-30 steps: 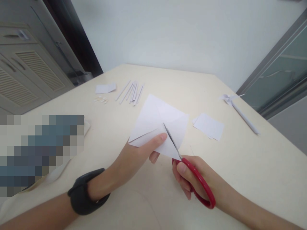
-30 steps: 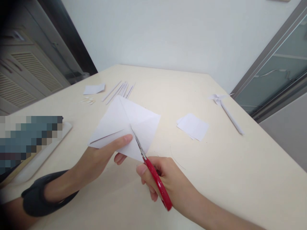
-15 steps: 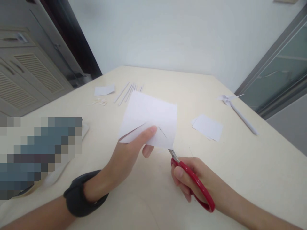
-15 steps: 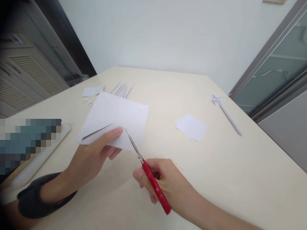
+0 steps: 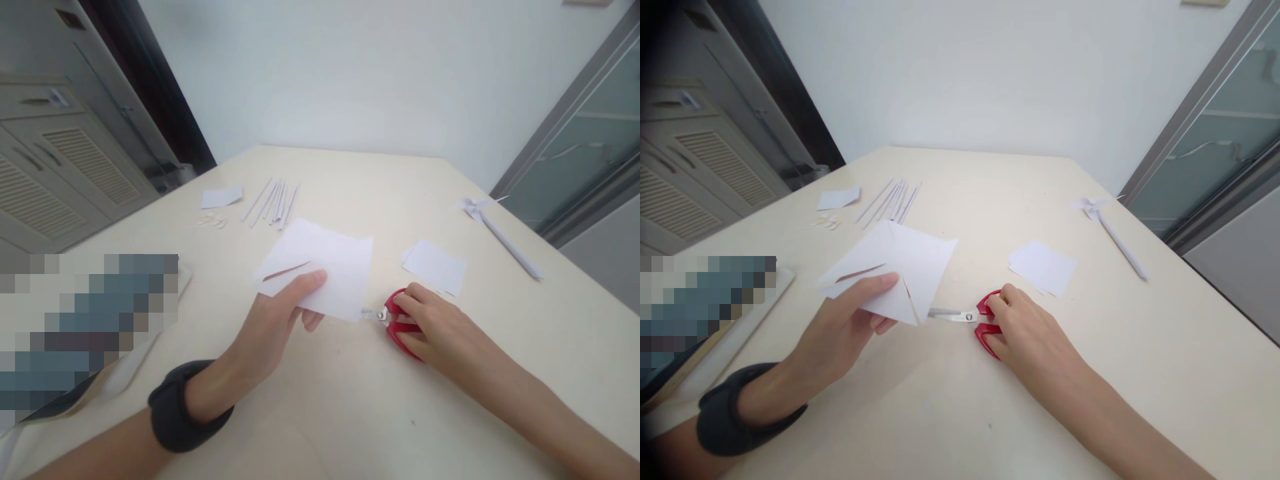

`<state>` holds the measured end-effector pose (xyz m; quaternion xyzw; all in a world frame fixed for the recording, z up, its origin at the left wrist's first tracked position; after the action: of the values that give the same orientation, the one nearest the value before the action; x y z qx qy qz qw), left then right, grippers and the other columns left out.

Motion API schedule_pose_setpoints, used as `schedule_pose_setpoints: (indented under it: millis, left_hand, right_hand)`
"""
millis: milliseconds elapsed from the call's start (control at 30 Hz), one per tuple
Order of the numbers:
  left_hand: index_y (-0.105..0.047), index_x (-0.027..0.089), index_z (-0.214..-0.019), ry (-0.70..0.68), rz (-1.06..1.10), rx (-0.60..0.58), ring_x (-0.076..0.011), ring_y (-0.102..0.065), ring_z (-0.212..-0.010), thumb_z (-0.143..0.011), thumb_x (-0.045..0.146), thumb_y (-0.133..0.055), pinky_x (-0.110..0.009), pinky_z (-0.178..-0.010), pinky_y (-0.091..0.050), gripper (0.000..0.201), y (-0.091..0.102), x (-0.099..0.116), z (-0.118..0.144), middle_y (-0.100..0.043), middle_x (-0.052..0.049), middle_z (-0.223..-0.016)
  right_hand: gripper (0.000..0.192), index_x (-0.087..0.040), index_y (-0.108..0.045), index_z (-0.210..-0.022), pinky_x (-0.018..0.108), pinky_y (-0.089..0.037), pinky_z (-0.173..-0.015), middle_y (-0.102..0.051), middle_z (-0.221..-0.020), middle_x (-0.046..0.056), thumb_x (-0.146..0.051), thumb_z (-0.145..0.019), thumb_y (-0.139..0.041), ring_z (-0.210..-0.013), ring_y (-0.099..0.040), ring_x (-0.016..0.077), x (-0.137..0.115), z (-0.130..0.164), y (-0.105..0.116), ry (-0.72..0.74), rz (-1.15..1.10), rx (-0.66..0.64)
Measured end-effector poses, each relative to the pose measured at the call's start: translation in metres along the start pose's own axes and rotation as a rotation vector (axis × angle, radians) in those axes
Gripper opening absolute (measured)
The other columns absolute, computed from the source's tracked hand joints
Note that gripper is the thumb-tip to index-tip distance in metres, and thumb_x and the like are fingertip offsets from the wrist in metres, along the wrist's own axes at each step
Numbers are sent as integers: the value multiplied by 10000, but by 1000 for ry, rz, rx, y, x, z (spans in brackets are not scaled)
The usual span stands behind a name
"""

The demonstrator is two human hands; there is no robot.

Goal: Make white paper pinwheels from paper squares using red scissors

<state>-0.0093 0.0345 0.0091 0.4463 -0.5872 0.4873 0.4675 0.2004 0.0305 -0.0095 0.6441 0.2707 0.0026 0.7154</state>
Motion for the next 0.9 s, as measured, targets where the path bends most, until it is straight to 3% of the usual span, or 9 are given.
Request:
schedule_pose_setpoints:
  millis: [167,267,433,667,900]
  left_hand:
    - [-368,173,-489,88,-160,-106,-90,-395,-493,-847,282,-516,-218,-447,-336,403,-1,-10,6,-394,24,-534]
    - [-376,172,-486,115,-184,-131,-94,-428,-509,-851,270,-512,-213,-457,-351,401,-1,-12,8,-415,22,-540]
    - [-422,179,-502,158,-233,-136,-115,-468,-510,-836,300,-523,-221,-458,-368,369,-3,-13,11,-446,20,-515]
    - [-468,190,-450,232,-440,-128,-141,-519,-500,-798,342,-541,-257,-581,-452,386,-12,-4,11,-500,15,-462]
    - [-477,195,-419,318,-506,-82,-151,-547,-499,-763,355,-562,-253,-558,-489,389,-14,-3,12,-541,5,-477]
  right_hand:
    - [156,-207,-545,-910,311,-447,-646,-548,-959,56,-138,-787,-477,-812,-547,187,4,-3,-3,6,38,68]
    - [177,-209,-546,-919,312,-455,-652,-554,-946,51,-126,-772,-493,-814,-551,188,5,-4,-2,-8,-14,46]
    - [161,-201,-554,-884,300,-457,-668,-555,-938,53,-115,-757,-506,-812,-560,176,10,-6,1,13,-114,-15]
    - [86,-193,-502,-744,297,-455,-702,-535,-921,40,-107,-736,-495,-844,-556,166,12,-7,5,40,-215,-91]
    - [76,-202,-539,-826,274,-450,-612,-523,-968,44,-162,-767,-513,-772,-540,151,15,-5,6,-13,-255,-125]
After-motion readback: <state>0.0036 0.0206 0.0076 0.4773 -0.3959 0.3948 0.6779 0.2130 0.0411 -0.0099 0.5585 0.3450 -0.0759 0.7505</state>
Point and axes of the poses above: each hand's wrist, its own z-axis away from the middle knuckle, its own y-axis out of the back of the hand, x = y × z, the point moved 2 cm from there along -z, towards the middle knuckle
